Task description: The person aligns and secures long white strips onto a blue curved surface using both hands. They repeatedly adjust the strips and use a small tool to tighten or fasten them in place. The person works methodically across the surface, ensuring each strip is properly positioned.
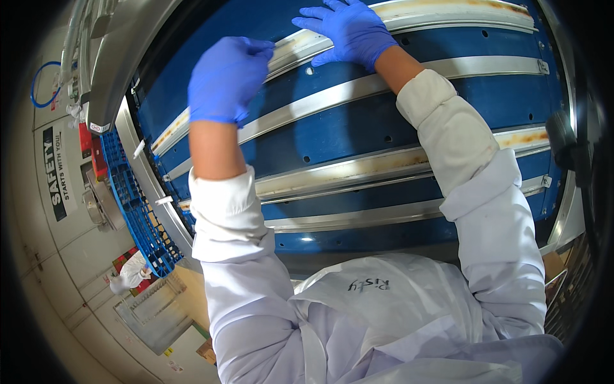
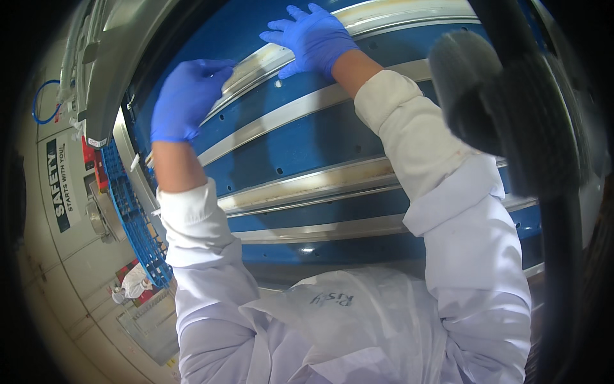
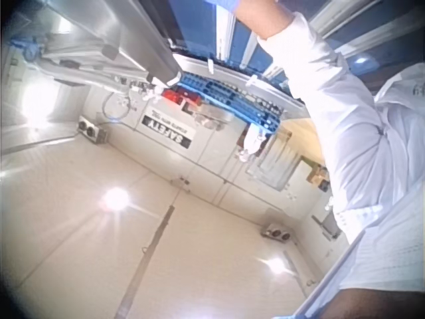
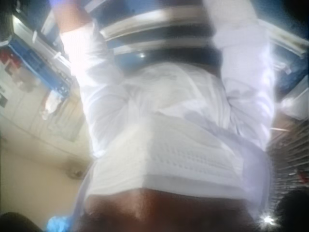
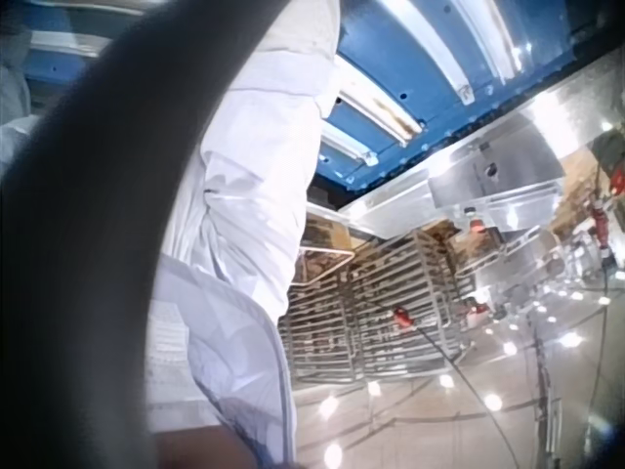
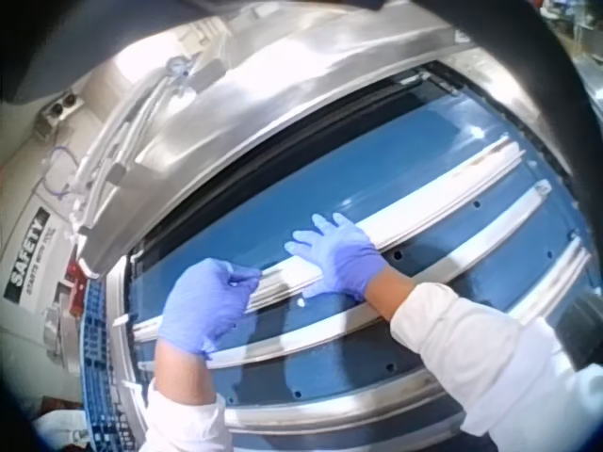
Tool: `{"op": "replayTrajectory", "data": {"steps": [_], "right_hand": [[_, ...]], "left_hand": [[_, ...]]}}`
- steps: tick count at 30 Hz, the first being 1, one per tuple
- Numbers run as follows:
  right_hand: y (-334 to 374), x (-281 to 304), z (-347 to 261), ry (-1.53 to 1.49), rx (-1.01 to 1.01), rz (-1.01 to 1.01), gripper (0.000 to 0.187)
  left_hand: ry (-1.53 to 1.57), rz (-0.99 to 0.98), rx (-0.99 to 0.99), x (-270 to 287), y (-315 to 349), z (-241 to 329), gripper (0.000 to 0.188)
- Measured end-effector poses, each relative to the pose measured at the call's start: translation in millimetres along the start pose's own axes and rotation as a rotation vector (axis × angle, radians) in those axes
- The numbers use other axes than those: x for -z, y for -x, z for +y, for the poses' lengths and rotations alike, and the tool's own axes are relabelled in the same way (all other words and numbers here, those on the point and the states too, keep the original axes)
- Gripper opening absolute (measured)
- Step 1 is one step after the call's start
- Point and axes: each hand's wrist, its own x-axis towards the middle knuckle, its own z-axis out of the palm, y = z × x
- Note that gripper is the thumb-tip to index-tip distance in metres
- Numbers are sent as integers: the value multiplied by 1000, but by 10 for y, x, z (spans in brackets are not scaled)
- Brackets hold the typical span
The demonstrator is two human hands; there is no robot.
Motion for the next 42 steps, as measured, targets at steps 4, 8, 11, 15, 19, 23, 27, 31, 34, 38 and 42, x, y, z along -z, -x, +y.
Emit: {"op": "replayTrajectory", "data": {"steps": [4, 8, 11, 15, 19, 23, 27, 31, 34, 38, 42], "right_hand": [[-36, -96, 36, 3, -6, -13, 84], [-78, -135, 72, 17, -16, -43, 84], [-51, -106, 54, 12, -20, -40, 84], [2, -62, 12, 1, 18, 11, 85], [-22, -175, 73, 22, 11, 72, 84], [-38, -272, 36, -1, -59, 82, 85], [58, -291, 184, -2, 23, 157, 84], [460, -26, 666, 95, 0, 154, 85], [704, 221, 745, 131, -9, 158, 73], [610, 207, 739, 112, -35, 160, 73], [633, 139, 785, 119, -38, 177, 72]], "left_hand": [[-32, -23, 62, -44, -53, 125, 31], [-31, -40, 20, -52, -95, 127, 36], [31, -65, 0, -105, -113, 131, 34], [365, -233, 135, -180, -202, -349, 32], [425, -199, 169, -84, -107, -1125, 29], [368, -88, 277, -1, 97, -1403, 27], [473, 51, 176, -149, 252, -1171, 28], [273, 229, -111, -358, 430, -555, 26], [71, 242, -64, -425, 471, -122, 24], [-16, 285, -66, -504, 376, 95, 22], [-16, 213, 73, -324, 320, 402, 20]]}}
